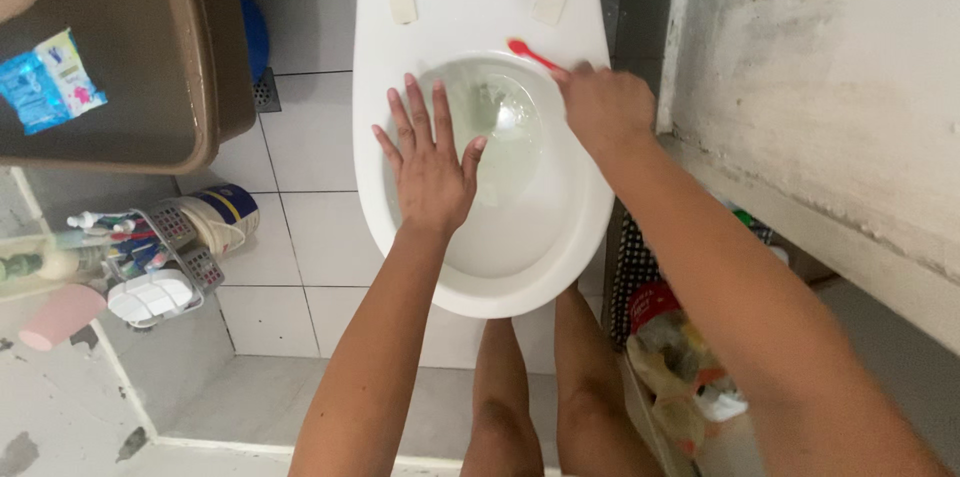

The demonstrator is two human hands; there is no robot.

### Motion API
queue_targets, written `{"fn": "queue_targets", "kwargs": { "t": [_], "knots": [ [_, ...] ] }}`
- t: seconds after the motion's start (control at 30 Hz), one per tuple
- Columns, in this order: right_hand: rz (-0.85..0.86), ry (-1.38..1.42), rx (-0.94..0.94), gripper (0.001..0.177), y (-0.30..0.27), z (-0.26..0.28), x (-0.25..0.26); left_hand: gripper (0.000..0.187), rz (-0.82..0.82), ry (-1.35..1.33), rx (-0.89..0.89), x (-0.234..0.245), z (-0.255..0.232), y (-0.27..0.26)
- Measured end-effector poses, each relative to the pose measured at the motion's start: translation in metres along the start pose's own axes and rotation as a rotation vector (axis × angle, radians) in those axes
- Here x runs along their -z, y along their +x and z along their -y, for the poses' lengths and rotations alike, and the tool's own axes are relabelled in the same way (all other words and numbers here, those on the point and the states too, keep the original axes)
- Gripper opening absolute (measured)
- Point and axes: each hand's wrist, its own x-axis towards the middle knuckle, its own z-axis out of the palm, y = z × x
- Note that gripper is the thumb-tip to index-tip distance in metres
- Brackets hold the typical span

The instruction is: The person cleans a toilet by scrubbing the tank, the rim, and the inside of the toilet bowl using a toothbrush.

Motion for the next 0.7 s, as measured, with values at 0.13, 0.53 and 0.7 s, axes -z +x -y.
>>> {"fn": "queue_targets", "kwargs": {
  "t": [0.13,0.53,0.7],
  "knots": [
    [-0.065,0.05,-0.038,0.047,-0.044,-0.042,-0.01,0.08,0.0,0.019,-0.061,0.005,0.008,-0.01],
    [-0.04,0.08,-0.086,0.054,-0.05,-0.043,-0.011,0.079,-0.079,-0.016,-0.208,0.032,-0.002,-0.015],
    [-0.028,0.067,-0.121,0.057,-0.042,-0.04,-0.001,0.08,-0.116,-0.089,-0.201,0.037,0.0,0.003]
  ]
}}
